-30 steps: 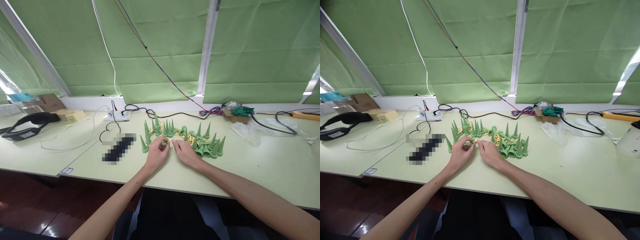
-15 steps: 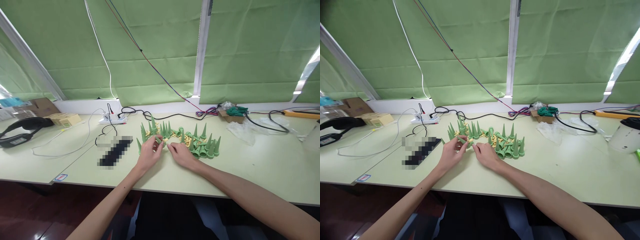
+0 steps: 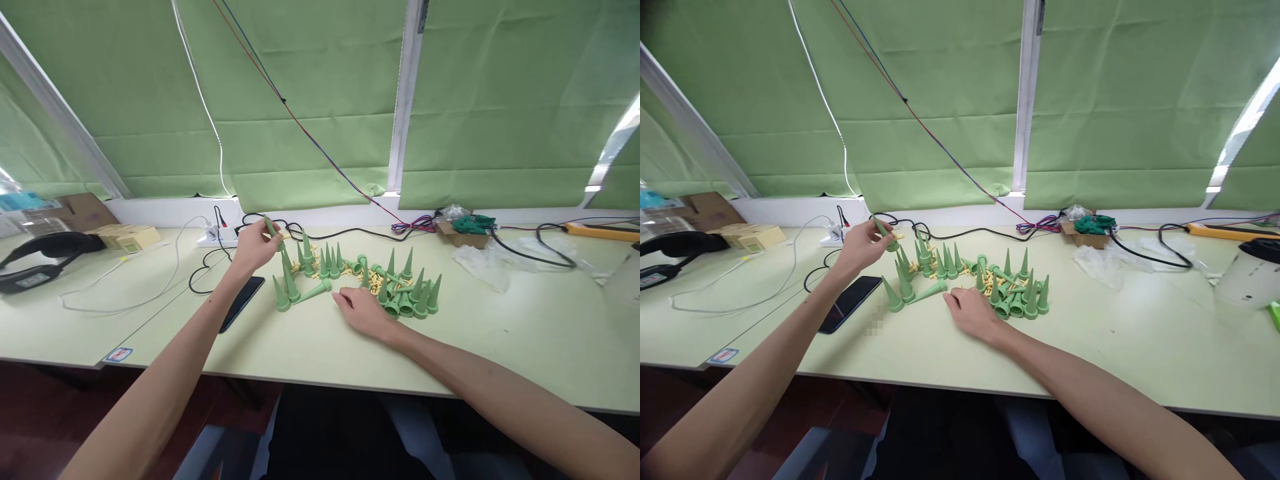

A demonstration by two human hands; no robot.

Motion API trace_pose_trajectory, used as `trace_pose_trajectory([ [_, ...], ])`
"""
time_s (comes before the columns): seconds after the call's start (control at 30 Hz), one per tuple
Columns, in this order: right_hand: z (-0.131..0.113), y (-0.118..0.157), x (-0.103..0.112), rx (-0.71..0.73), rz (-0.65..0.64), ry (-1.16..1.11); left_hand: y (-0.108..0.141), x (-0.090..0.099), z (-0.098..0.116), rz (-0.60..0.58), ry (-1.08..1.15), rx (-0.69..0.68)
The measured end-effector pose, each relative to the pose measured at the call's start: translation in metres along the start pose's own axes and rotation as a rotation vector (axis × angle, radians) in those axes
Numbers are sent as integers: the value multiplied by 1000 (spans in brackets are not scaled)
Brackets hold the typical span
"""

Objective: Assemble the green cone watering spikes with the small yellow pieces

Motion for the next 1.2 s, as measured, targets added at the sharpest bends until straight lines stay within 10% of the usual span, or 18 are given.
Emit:
trace_pose_trajectory([
  [0.57,0,0,-3,40,-13,34,20,-42,-29,-242,-20,92],
  [1.2,0,0,-5,38,-27,26,28,-1,-22,-103,-32,94],
])
Point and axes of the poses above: each hand's wrist, its own y-axis away from the middle knuckle, its own x-axis out of the back of the hand, z = x × y, the point moved 10 cm from there along -y, towards the middle knuckle, and after that the axes turned 14 degrees about z, right-handed, at the moved point
